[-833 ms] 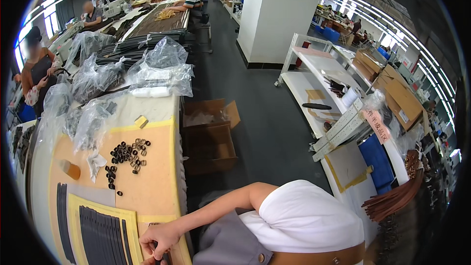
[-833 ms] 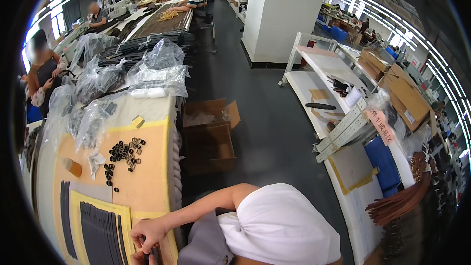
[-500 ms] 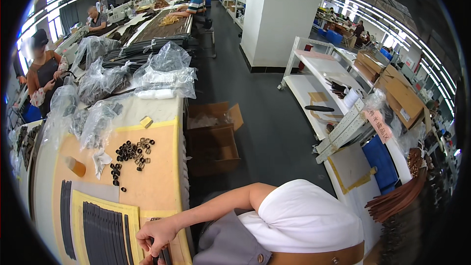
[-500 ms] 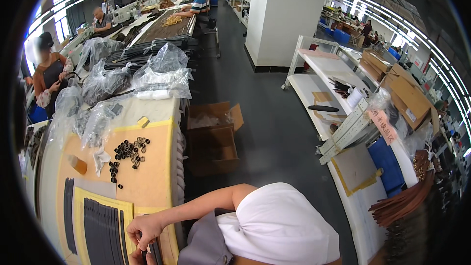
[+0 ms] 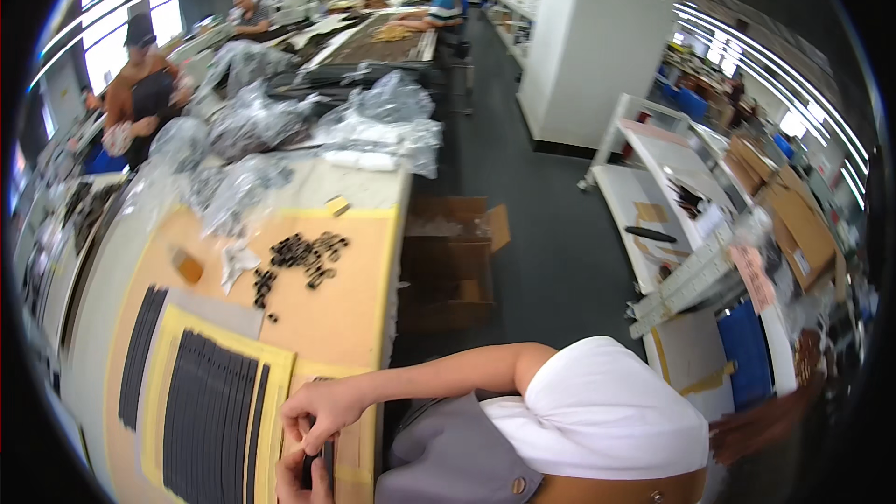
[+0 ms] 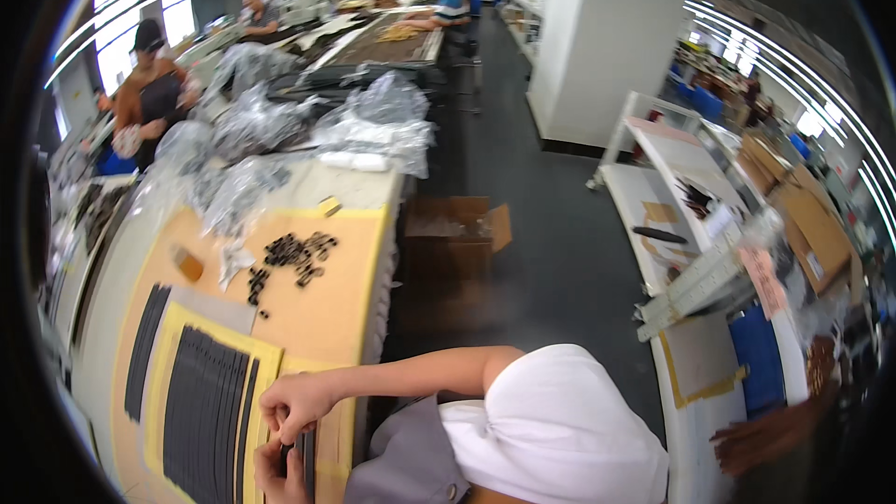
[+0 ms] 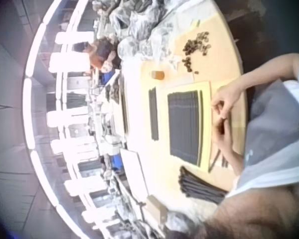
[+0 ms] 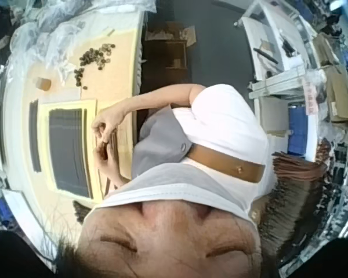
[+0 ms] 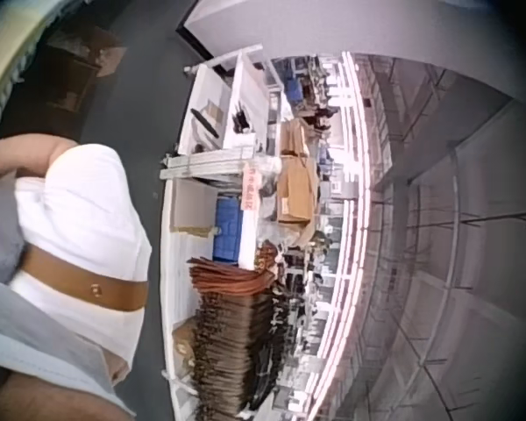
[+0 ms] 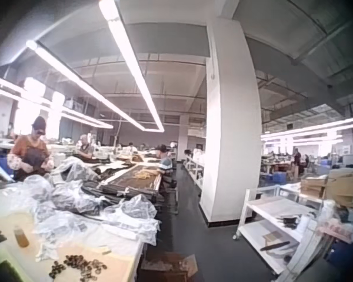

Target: The person assembles black straps by inserting small black plastic buckles into the ends of the straps. They pick up a strap and a buckle, align them, and press the buckle into the strap's end. The person repeats this process for multiple straps, stacking the finished items on the table.

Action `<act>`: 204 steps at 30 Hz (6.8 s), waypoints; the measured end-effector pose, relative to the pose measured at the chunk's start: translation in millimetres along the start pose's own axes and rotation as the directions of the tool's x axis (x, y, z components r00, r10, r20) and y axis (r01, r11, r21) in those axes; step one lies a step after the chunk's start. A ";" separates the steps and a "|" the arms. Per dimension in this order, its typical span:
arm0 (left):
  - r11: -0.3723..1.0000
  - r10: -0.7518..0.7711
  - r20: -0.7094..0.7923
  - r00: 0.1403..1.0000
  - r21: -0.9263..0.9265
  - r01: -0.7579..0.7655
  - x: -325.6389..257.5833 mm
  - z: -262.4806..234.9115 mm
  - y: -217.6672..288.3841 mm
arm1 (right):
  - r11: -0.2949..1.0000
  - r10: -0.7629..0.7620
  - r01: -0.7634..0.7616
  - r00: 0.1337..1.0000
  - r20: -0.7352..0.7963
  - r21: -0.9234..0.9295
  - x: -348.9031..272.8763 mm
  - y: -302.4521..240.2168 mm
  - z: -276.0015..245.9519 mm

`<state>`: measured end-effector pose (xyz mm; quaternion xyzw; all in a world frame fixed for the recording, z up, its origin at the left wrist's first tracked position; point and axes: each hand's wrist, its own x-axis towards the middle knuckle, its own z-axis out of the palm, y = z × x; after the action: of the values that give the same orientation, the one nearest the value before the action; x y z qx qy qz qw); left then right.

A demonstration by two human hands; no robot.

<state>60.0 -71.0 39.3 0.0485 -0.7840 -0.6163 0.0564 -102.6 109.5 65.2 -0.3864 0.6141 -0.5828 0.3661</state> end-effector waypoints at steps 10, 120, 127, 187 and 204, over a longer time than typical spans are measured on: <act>0.986 0.143 -0.131 0.981 0.106 -0.130 11.8 -3.7 11.7 | 0.984 0.154 -0.166 0.976 0.155 0.068 21.9 -3.5 -11.5; 0.933 0.194 -0.146 0.970 0.334 -0.136 29.7 52.0 21.2 | 0.977 0.195 -0.137 0.883 0.428 -0.163 7.0 8.4 -65.8; 0.923 0.199 -0.254 0.947 0.373 -0.094 19.1 7.6 21.9 | 0.989 0.114 -0.078 0.945 0.307 -0.128 31.6 5.3 -59.9; 0.977 -0.205 -0.144 0.968 0.024 0.211 110.4 29.7 6.0 | 0.828 0.186 -0.189 0.981 0.060 0.528 35.1 66.5 -120.3; 0.954 0.004 -0.226 0.974 0.293 0.064 120.1 53.8 -6.2 | 0.856 -0.317 -0.083 0.696 -0.644 -0.510 33.3 113.7 -298.2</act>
<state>-66.7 -38.2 24.2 0.1375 -0.8558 -0.4822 0.1271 -390.8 211.1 -32.6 -0.2535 0.8090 -0.5278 -0.0514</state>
